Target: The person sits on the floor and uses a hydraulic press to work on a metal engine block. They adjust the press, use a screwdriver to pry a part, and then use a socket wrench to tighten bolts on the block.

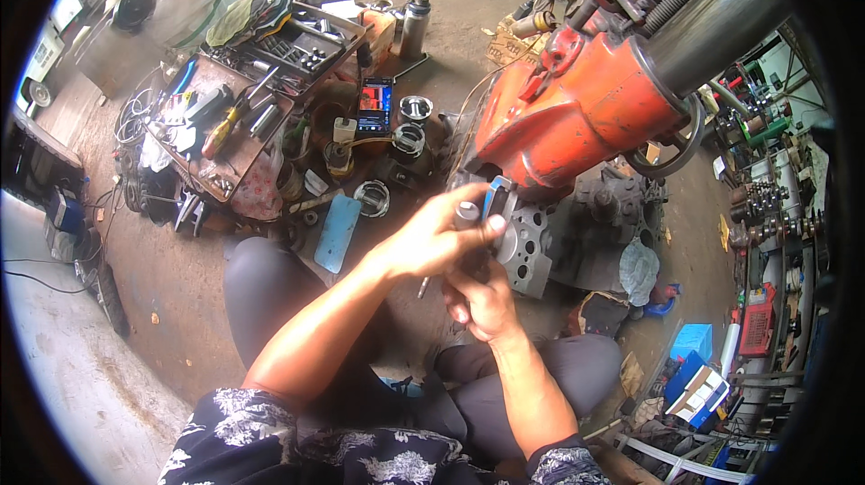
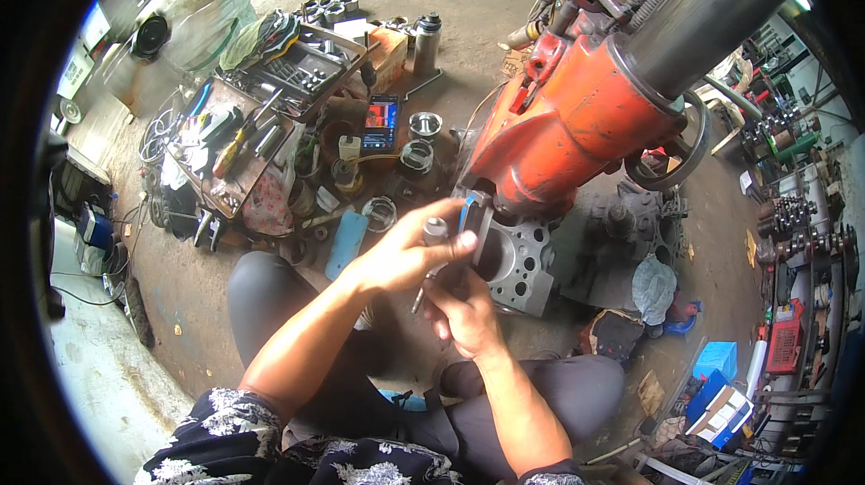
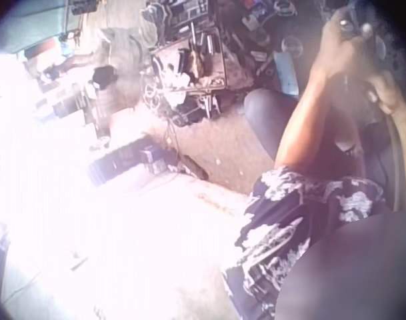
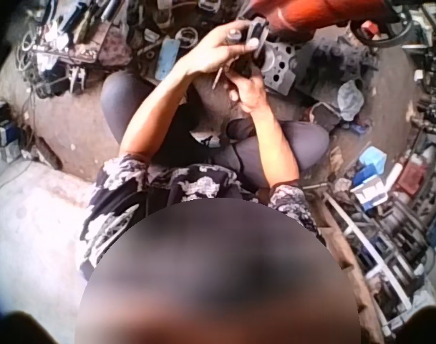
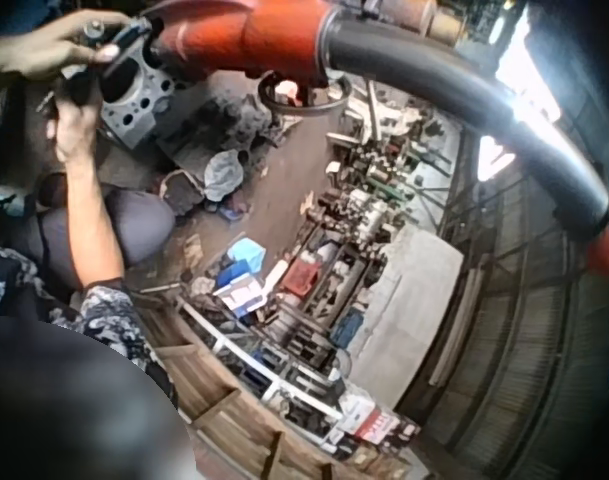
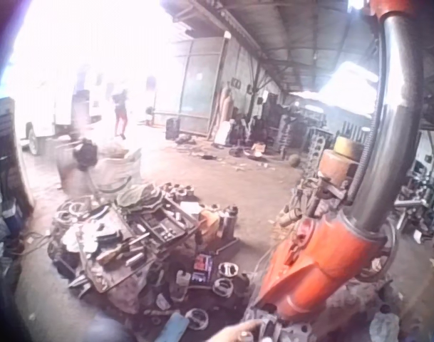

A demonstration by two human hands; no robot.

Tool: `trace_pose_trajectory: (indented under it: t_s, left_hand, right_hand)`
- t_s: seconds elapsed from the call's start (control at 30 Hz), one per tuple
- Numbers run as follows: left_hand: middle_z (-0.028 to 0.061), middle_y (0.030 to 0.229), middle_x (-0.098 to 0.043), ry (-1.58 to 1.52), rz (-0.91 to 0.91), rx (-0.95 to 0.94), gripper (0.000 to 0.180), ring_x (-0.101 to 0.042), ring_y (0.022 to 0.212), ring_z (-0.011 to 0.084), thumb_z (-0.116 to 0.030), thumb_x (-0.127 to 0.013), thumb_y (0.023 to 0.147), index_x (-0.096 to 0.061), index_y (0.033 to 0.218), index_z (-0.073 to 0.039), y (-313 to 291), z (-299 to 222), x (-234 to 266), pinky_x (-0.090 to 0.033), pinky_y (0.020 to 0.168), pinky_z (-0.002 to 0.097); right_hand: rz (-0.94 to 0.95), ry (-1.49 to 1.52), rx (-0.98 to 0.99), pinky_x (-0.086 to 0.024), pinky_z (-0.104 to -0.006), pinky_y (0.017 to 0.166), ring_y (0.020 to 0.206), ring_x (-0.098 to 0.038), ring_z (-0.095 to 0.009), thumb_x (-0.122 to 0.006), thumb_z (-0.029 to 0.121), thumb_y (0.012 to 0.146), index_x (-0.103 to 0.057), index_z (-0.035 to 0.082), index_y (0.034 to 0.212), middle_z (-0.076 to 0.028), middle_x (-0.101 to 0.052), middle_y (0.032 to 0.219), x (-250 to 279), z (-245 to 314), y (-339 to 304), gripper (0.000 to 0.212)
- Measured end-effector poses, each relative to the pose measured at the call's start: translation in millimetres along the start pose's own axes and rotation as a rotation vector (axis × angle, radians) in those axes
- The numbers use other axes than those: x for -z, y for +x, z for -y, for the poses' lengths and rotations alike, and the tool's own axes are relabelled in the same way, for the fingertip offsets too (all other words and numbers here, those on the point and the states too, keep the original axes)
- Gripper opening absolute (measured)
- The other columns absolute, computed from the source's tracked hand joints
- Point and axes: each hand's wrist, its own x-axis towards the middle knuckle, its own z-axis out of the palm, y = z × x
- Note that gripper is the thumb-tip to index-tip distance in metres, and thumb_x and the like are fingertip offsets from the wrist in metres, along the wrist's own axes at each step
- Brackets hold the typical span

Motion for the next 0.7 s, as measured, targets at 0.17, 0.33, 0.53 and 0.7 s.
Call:
trace_pose_trajectory:
  t_s: [0.17,0.33,0.53,0.7]
  left_hand:
    - [0.0165,0.098,-0.076,0.434,-0.158,-0.235,0.022,-0.074,0.088,0.0245,-0.017,-0.075,0.095,-0.075,0.111,-0.002,-3.3,8.2,2.9,-0.057,0.078,0.0367]
    - [0.0137,0.092,-0.075,0.643,0.012,-0.388,0.02,-0.073,0.087,0.0344,-0.018,-0.078,0.088,-0.078,0.106,-0.009,-5.7,20.0,-4.3,-0.058,0.077,0.0426]
    - [0.0116,0.095,-0.075,0.663,0.034,-0.376,0.022,-0.073,0.089,0.0322,-0.017,-0.077,0.085,-0.078,0.105,-0.009,-5.3,23.8,-0.9,-0.058,0.08,0.0417]
    - [0.0102,0.096,-0.075,0.666,0.053,-0.334,0.029,-0.073,0.092,0.0315,-0.01,-0.075,0.076,-0.077,0.105,-0.009,-6.4,24.8,1.5,-0.058,0.084,0.0402]
  right_hand:
    - [-0.18,0.025,0.02,-0.037,-0.0238,0.038,0.042,-0.045,-0.008,-0.067,0.015,0.1,-0.056,0.008,0.1,-0.003,-0.058,0.07,3.7,-0.9,4.1,0.013]
    - [-0.21,0.015,0.021,-0.037,-0.0236,0.038,0.043,-0.048,-0.009,-0.061,0.014,0.103,-0.059,0.006,0.112,-0.004,-0.059,0.07,-0.8,-1.9,5.4,0.013]
    - [-0.2,0.041,0.045,-0.036,-0.0234,0.037,0.042,-0.047,-0.008,-0.061,0.012,0.102,-0.058,0.004,0.114,-0.003,-0.059,0.069,-3.6,0.7,5.4,0.014]
    - [-0.211,-0.006,0.073,-0.036,-0.025,0.036,0.041,-0.047,-0.01,-0.061,0.008,0.099,-0.058,0.003,0.112,-0.005,-0.059,0.07,-3.5,-1.3,7.4,0.015]
